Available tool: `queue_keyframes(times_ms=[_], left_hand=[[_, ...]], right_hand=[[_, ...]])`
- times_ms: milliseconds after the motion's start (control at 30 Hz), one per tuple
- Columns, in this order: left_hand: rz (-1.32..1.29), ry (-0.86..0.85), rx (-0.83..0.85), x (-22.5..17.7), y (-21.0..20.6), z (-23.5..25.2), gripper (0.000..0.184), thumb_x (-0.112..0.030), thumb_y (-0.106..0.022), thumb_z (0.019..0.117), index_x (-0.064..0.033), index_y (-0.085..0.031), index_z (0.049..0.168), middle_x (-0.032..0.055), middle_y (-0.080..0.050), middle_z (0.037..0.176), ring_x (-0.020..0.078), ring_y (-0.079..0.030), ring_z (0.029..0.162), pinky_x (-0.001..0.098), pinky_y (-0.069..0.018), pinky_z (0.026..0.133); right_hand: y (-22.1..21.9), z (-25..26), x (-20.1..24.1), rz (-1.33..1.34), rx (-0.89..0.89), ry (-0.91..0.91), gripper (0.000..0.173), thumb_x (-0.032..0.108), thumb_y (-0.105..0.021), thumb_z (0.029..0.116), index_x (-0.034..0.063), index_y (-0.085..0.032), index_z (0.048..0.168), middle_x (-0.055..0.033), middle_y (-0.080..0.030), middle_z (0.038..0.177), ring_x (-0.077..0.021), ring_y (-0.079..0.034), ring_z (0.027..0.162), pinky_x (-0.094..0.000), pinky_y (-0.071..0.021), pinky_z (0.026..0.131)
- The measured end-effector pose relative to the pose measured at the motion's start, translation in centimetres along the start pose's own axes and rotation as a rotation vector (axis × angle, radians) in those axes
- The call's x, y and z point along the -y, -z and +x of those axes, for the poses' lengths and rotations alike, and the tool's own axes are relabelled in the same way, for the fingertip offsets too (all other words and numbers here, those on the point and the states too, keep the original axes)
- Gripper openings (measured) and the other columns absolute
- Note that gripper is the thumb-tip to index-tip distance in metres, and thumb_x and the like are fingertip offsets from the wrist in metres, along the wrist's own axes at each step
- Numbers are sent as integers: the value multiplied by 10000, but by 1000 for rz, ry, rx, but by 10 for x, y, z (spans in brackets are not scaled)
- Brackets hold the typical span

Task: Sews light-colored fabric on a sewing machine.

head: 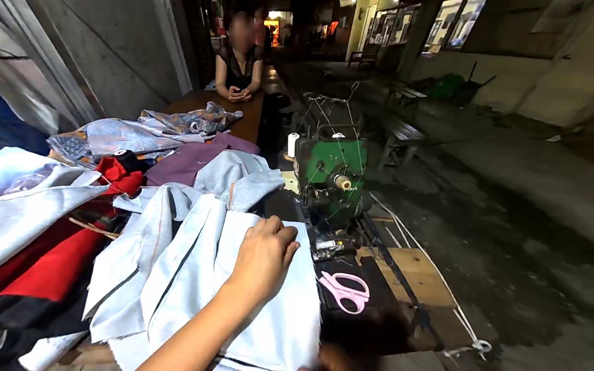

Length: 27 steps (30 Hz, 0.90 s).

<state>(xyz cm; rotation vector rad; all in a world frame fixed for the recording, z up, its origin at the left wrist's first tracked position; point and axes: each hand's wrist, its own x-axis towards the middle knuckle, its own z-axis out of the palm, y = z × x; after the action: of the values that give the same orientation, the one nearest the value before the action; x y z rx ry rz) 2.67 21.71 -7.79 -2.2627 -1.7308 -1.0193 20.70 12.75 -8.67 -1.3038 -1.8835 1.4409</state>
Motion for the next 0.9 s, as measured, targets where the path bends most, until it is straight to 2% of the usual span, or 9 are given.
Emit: queue_keyframes(times_ms=[33, 67, 100, 133, 233, 433, 600, 700, 900], left_hand=[[3, -17, -1, 1, -1, 0, 232, -236, -684, 957, -57, -797, 1050, 147, -703, 953, 351, -681, 902, 517, -542, 772], [3, -30, 0, 2, -3, 0, 238, -233, -673, 963, -61, -799, 1067, 144, -718, 991, 349, -686, 932, 520, -543, 791], [1, -36, 2, 2, -5, 0, 247, -231, -658, 973, -61, -799, 1085, 143, -730, 1033, 351, -691, 972, 531, -541, 817], [2, -35, 4, 1, -7, 0, 259, -233, -645, 983, -60, -795, 1104, 141, -736, 1074, 352, -692, 1013, 541, -536, 848], [8, -29, -2, -4, -13, 0, 300, -247, -623, 999, -39, -777, 1151, 143, -740, 1137, 354, -692, 1093, 568, -527, 926], [-26, 15, 6, -8, -14, 4, 316, -265, -582, 1029, -38, -783, 1117, 134, -750, 1128, 339, -694, 1137, 553, -524, 983], [-23, 36, 18, -12, -13, 11, 301, -274, -643, 998, -12, -781, 1055, 150, -750, 1093, 338, -705, 1104, 539, -536, 965], [-30, 43, 90, -13, -9, 17, 312, -270, -646, 1005, 6, -766, 1084, 161, -733, 1097, 332, -705, 1074, 529, -537, 963], [-30, 80, 213, -16, -4, 30, 305, -224, -626, 1028, 18, -738, 1175, 182, -703, 1155, 342, -684, 1090, 535, -524, 958]], right_hand=[[10, 8, -12, -121, -22, 106, 173, 17, -631, 953, -128, -689, 1027, -180, -720, 887, -216, -709, 857, -391, -559, 855], [20, 24, -33, -179, -117, 274, 182, 62, -629, 955, -90, -705, 1021, -154, -718, 840, -208, -711, 788, -395, -579, 778], [31, 42, -46, -203, -229, 392, 205, 103, -599, 972, -58, -700, 1050, -111, -704, 802, -165, -691, 716, -360, -581, 693], [42, 58, -43, -215, -321, 436, 245, 119, -560, 993, -50, -693, 1111, -98, -717, 826, -145, -702, 709, -344, -597, 672], [71, 95, 0, -300, -436, 374, 287, 148, -512, 1048, -56, -675, 1167, -143, -719, 934, -191, -708, 802, -375, -587, 768], [80, 143, 30, -540, -468, 415, 200, 138, -643, 1004, -26, -743, 948, -187, -713, 862, -325, -692, 819, -533, -530, 775], [77, 154, 10, -599, -621, 615, 222, 150, -657, 978, -28, -739, 875, -162, -695, 762, -293, -686, 687, -490, -547, 649], [75, 157, 8, -592, -715, 668, 238, 153, -662, 972, -46, -720, 856, -166, -685, 752, -281, -668, 646, -467, -534, 609], [77, 156, 9, -615, -707, 662, 232, 144, -671, 970, -49, -710, 846, -167, -671, 737, -283, -650, 626, -465, -524, 589]])
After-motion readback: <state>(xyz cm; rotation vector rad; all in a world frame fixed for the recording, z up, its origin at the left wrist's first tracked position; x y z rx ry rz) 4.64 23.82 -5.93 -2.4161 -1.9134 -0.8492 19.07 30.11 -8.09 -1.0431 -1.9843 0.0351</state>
